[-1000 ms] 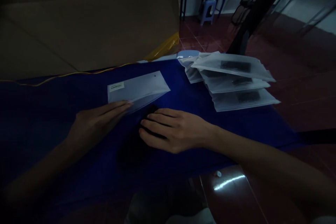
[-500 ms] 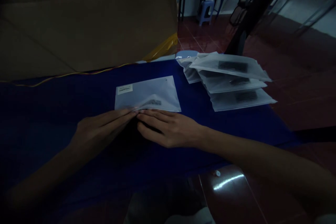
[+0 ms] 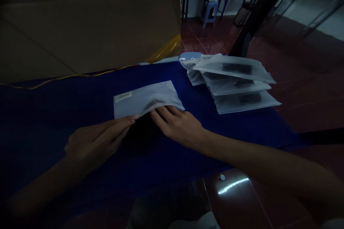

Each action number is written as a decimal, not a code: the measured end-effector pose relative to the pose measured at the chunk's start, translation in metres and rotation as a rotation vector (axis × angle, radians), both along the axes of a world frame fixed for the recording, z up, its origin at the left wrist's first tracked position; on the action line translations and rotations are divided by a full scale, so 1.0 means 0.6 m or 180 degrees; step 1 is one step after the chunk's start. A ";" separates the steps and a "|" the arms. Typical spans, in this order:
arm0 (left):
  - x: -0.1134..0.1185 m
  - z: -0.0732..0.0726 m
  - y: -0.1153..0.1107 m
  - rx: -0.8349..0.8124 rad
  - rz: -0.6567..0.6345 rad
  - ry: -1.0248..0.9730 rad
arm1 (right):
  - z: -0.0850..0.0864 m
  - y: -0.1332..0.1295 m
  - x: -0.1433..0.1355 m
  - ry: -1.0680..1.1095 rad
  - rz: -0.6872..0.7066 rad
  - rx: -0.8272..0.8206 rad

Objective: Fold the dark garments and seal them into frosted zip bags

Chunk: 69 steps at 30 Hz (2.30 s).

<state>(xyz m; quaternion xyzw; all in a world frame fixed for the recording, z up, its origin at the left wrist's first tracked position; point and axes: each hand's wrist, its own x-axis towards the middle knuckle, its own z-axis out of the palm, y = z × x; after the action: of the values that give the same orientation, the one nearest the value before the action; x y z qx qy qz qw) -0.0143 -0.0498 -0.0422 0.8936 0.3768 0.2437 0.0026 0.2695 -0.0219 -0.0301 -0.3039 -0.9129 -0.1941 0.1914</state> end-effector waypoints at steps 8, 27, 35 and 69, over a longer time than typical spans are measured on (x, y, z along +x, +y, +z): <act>0.009 0.008 0.002 0.0542 0.0083 0.0040 | 0.000 0.007 0.004 -0.0004 0.0209 0.0072; 0.040 0.044 -0.014 0.0907 -0.0150 -0.0013 | -0.002 -0.009 -0.010 -0.0079 -0.0409 0.0562; 0.036 0.041 -0.001 0.1003 -0.0040 -0.0051 | -0.003 0.008 0.001 0.0145 0.0980 0.0728; 0.008 0.013 0.048 0.0164 -0.0471 0.0465 | -0.009 0.003 -0.009 0.0526 0.0455 0.0550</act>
<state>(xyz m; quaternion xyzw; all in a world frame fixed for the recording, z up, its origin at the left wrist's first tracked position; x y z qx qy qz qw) -0.0096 -0.0210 -0.0347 0.9342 0.3026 0.1867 -0.0299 0.2642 -0.0202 -0.0354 -0.2354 -0.8932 -0.2322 0.3047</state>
